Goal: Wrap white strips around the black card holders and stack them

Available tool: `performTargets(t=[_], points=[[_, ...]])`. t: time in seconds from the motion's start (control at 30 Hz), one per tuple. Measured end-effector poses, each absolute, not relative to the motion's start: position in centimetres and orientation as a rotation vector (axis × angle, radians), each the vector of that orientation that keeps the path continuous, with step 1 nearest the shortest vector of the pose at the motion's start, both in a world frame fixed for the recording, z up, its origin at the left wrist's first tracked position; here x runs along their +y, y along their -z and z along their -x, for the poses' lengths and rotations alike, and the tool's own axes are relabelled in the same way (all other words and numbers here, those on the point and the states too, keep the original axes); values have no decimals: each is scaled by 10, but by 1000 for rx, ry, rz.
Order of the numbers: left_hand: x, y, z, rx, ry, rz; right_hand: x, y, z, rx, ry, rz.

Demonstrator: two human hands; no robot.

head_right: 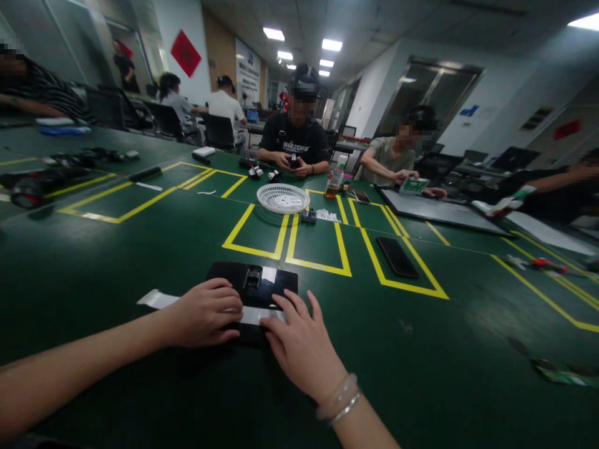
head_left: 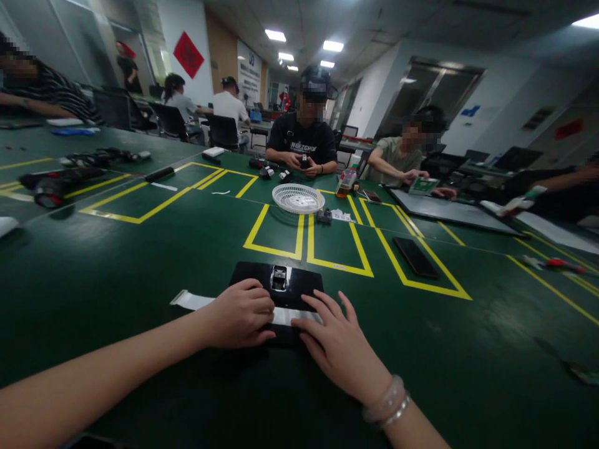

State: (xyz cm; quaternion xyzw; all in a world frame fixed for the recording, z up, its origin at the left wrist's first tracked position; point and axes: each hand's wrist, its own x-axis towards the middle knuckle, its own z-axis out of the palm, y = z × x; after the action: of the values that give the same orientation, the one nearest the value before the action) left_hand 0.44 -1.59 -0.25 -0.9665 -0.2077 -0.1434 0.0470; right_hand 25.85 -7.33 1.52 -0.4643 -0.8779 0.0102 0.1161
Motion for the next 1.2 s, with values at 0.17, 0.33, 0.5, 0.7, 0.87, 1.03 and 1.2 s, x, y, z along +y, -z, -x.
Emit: performTargets(t=[0.17, 0.33, 0.5, 0.7, 0.87, 1.03, 1.2], points=[[-15, 8, -4, -819, 430, 2986, -73, -16, -258, -2582, 21, 1329], [-11, 10, -3, -930, 373, 3017, -69, -17, -262, -2506, 52, 1325], [-6, 3, -4, -917, 409, 3042, -66, -20, -265, -2395, 90, 1305], [15, -17, 28, -1156, 464, 2814, -65, -20, -268, -2291, 115, 1231], [56, -22, 94, -1508, 475, 2495, -63, -16, -270, -2337, 74, 1262], [78, -17, 174, -1855, 466, 2203, -62, -14, -270, -2415, 47, 1320], [80, -3, 243, -2203, 459, 1887, -63, -14, -269, -2437, -3, 1365]])
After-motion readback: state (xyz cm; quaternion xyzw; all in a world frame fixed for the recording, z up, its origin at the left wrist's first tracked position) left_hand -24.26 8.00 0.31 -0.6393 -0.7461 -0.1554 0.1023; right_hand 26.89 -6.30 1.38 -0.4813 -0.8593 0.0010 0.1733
